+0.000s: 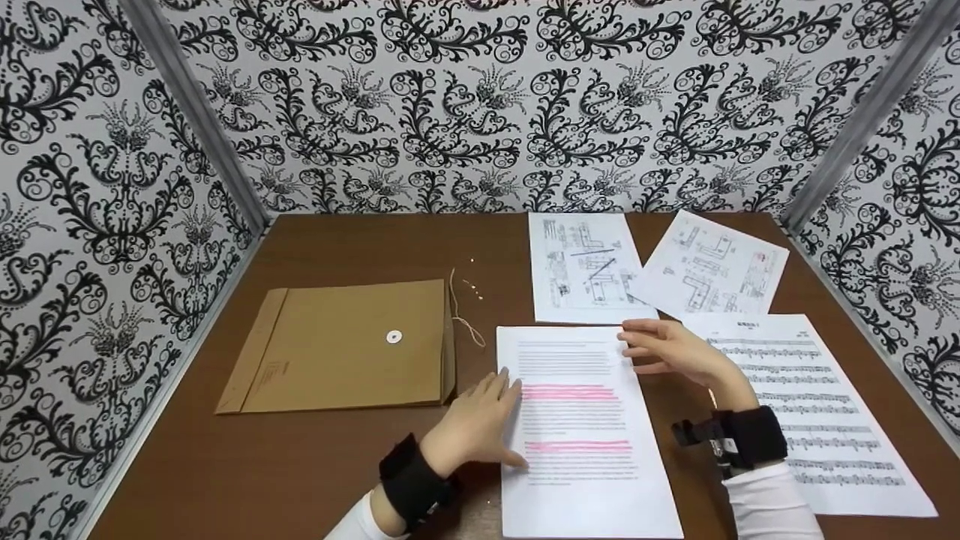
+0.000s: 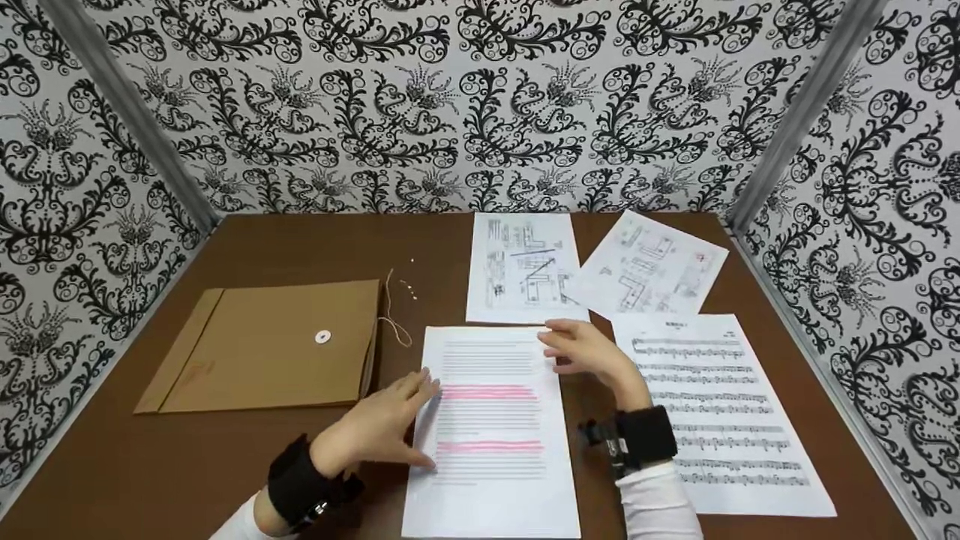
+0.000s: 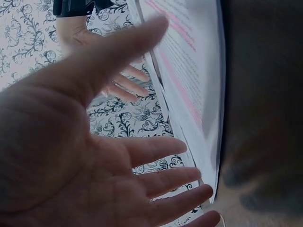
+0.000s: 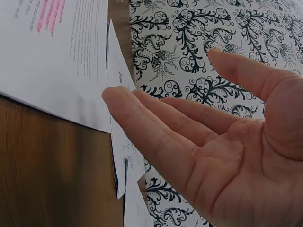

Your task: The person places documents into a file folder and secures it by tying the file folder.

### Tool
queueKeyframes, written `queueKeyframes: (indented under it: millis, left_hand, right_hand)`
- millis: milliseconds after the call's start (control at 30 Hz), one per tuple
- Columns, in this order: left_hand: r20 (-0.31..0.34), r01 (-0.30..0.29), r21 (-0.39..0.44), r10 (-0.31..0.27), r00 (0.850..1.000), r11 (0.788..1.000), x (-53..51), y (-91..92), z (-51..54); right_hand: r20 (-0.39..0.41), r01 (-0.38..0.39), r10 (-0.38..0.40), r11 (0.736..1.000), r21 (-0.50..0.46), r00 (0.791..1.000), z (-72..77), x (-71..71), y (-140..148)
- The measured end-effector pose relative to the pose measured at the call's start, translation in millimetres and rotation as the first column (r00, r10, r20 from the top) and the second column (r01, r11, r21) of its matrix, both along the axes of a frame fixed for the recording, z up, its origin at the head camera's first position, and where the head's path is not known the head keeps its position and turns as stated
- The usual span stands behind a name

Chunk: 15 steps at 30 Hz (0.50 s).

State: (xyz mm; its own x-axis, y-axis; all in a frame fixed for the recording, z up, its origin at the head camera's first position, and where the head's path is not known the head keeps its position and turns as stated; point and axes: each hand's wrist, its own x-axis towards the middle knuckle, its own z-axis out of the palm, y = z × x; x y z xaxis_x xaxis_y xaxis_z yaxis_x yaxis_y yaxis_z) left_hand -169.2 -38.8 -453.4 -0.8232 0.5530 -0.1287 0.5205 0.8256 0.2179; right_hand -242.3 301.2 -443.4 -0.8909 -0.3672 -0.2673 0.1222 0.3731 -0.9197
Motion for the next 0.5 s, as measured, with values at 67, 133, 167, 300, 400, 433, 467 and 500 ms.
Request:
queueKeyframes:
  millis: [67,133,167,300,400,433,467,500]
  left_hand:
    - [0.014,0.019,-0.030,-0.019,1.000,0.999,-0.5,-1.7,-2.8]
    - [0.039,0.031,-0.047,-0.029,0.999,0.998,-0.5,-2.9,-4.2]
    - [0.051,0.035,-0.054,-0.033,0.998,0.998,-0.2,-3.3,-4.6]
    - [0.085,0.045,-0.085,-0.038,0.996,0.995,2.2,-3.8,-4.2]
    - [0.100,0.043,-0.097,-0.034,0.994,0.994,3.9,-3.3,-2.3]
    - [0.106,0.041,-0.099,-0.031,0.994,0.994,4.4,-3.1,-1.4]
    - [0.115,0.039,-0.097,-0.027,0.993,0.995,4.5,-3.0,-1.1]
    - [0.121,0.036,-0.097,-0.024,0.992,0.995,4.8,-2.8,-0.9]
  right_hand:
    - [0.008,0.009,-0.009,1.000,0.007,1.000,-1.7,-1.0,1.4]
    - [0.018,0.019,-0.019,1.000,0.018,1.000,-3.3,-1.7,2.3]
    - [0.020,0.023,-0.023,0.999,0.026,1.000,-4.1,-1.9,2.8]
    - [0.031,0.026,-0.027,0.999,0.047,0.999,-6.8,-2.8,4.5]
    - [0.038,0.022,-0.023,0.999,0.047,0.999,-8.5,-4.0,5.0]
    - [0.041,0.017,-0.019,0.999,0.045,0.999,-8.8,-4.4,4.9]
    - [0.046,0.014,-0.016,0.999,0.042,0.999,-9.4,-4.9,5.0]
    - [0.051,0.013,-0.015,0.999,0.039,0.999,-10.0,-5.3,5.1]
